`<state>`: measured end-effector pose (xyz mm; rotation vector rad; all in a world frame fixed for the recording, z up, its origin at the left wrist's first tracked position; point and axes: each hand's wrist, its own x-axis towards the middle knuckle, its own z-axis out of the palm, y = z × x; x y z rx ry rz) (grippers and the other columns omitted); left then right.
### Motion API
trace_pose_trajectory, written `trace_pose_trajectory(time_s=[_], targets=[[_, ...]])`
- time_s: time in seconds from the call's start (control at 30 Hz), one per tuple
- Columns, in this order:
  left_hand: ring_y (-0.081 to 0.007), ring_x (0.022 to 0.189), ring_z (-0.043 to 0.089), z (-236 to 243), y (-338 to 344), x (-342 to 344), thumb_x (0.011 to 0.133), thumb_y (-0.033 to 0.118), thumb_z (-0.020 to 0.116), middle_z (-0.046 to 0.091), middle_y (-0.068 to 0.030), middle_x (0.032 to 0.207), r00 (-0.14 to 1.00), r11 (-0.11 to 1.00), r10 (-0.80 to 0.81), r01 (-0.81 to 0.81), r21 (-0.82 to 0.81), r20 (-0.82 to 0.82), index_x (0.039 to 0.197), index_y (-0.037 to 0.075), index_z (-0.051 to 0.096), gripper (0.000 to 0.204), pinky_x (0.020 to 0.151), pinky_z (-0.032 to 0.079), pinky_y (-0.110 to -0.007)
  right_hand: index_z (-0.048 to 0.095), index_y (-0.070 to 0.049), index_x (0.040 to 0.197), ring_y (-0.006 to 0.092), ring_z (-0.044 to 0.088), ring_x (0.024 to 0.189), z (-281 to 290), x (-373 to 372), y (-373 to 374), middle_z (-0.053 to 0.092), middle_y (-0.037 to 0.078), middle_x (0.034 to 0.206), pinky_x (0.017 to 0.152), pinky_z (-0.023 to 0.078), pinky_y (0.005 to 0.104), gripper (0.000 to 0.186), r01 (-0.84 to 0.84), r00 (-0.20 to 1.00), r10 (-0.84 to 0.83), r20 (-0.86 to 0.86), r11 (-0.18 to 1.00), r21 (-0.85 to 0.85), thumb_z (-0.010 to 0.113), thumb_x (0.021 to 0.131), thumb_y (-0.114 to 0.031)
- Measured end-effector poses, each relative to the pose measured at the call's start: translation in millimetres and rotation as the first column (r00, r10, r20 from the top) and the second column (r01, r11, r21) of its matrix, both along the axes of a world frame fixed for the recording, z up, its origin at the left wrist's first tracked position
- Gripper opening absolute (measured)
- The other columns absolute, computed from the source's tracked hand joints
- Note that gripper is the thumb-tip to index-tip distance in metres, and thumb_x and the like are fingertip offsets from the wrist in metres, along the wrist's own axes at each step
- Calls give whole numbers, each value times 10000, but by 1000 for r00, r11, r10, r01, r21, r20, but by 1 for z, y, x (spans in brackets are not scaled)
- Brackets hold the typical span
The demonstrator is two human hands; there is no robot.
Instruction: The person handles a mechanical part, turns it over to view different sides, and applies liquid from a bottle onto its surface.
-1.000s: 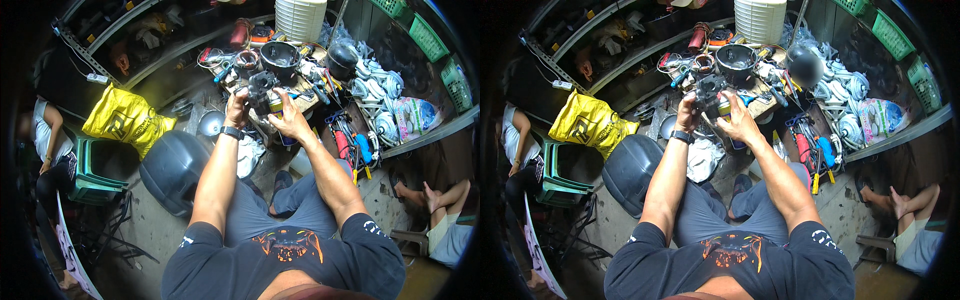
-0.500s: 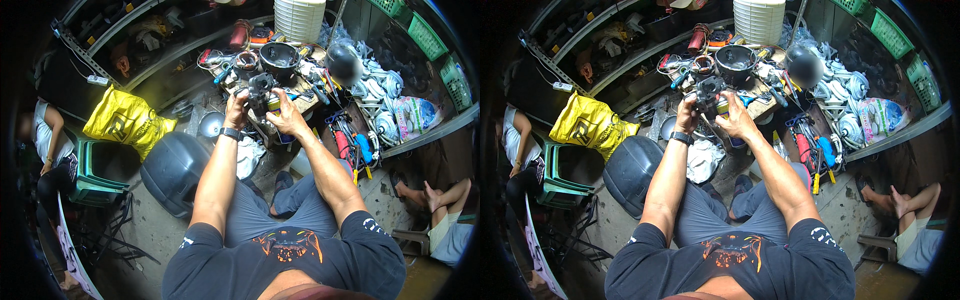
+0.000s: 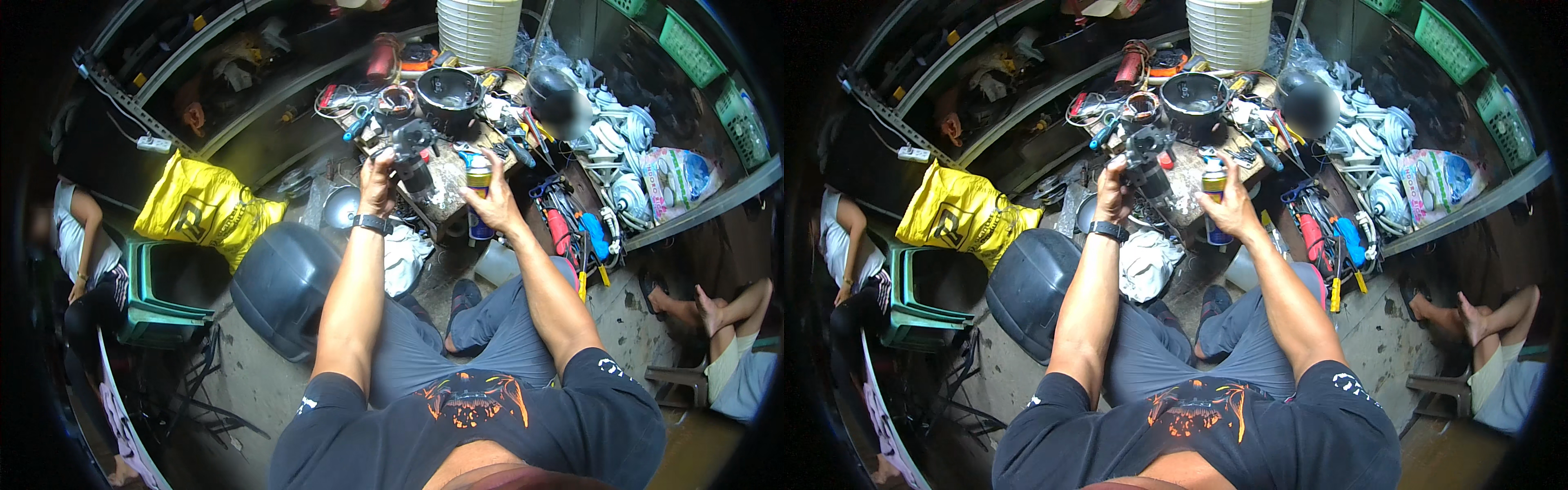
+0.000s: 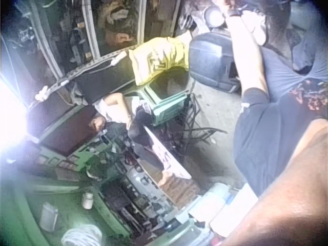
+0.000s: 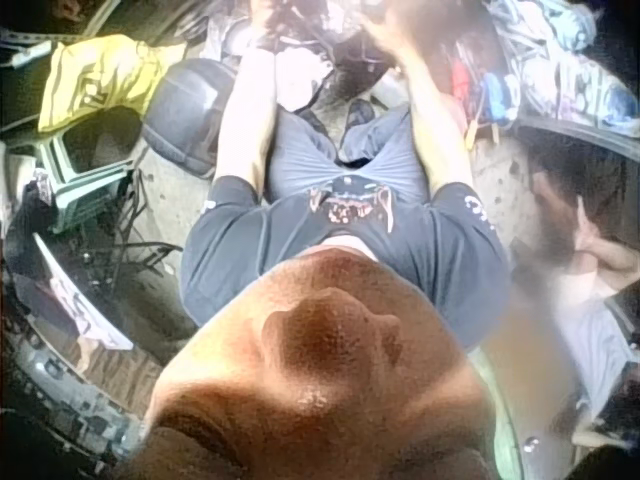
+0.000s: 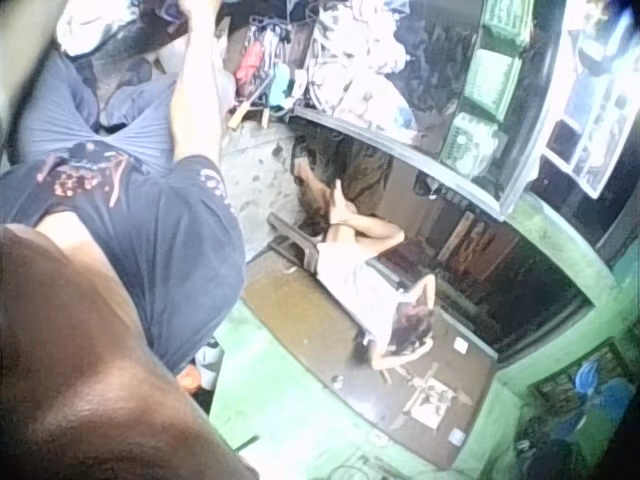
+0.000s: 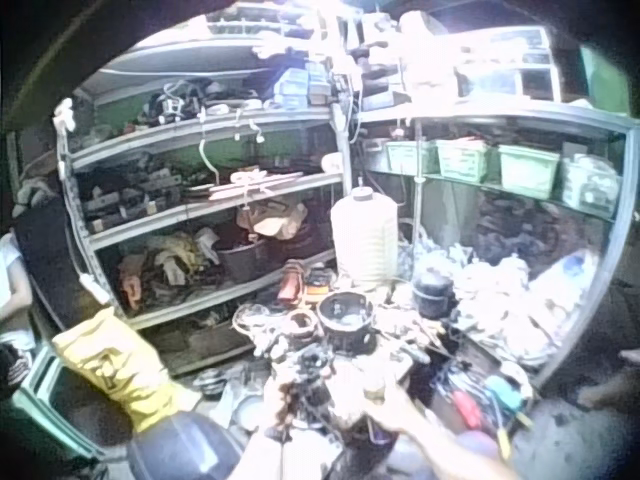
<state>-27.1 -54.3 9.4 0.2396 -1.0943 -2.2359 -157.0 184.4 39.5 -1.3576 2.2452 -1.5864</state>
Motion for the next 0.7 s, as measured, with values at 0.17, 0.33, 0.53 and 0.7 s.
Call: trace_pose_trajectory(time_s=[0.17,0.33,0.53,0.7], targets=[[-143,870,694,-5,-6,6,917,279,782,731,-9,984,981,984,176,-176,-4,86,1116,88,702,287,797,577,-321,277,-87,1562,387,528,1363,-11,-55,31,471,249,1509,1145,422,454,934,205,978,-206,-30,977,-55,836,823,-208],[-101,811,654,-2,9,0,853,228,846,717,3,938,934,948,308,-286,-138,180,1042,57,709,289,772,537,-279,377,-69,1464,393,605,1253,-8,-129,-6,609,241,1342,1063,469,468,891,366,922,-360,-144,930,18,883,783,-344],[-139,845,653,-7,21,-15,776,228,926,655,-77,1039,866,926,350,-262,-271,358,1263,-18,448,725,764,563,-297,496,-52,1315,387,621,1158,-8,-200,-47,631,222,1214,1008,485,483,749,494,839,-501,-212,865,-91,902,745,-317],[-172,914,660,-36,13,0,741,213,953,627,-121,1108,672,722,610,-252,-645,420,1344,-74,392,872,795,574,-297,459,-72,1426,377,662,1140,20,-128,-72,656,211,1243,986,523,473,800,223,952,-244,-185,966,-128,880,793,-320]])
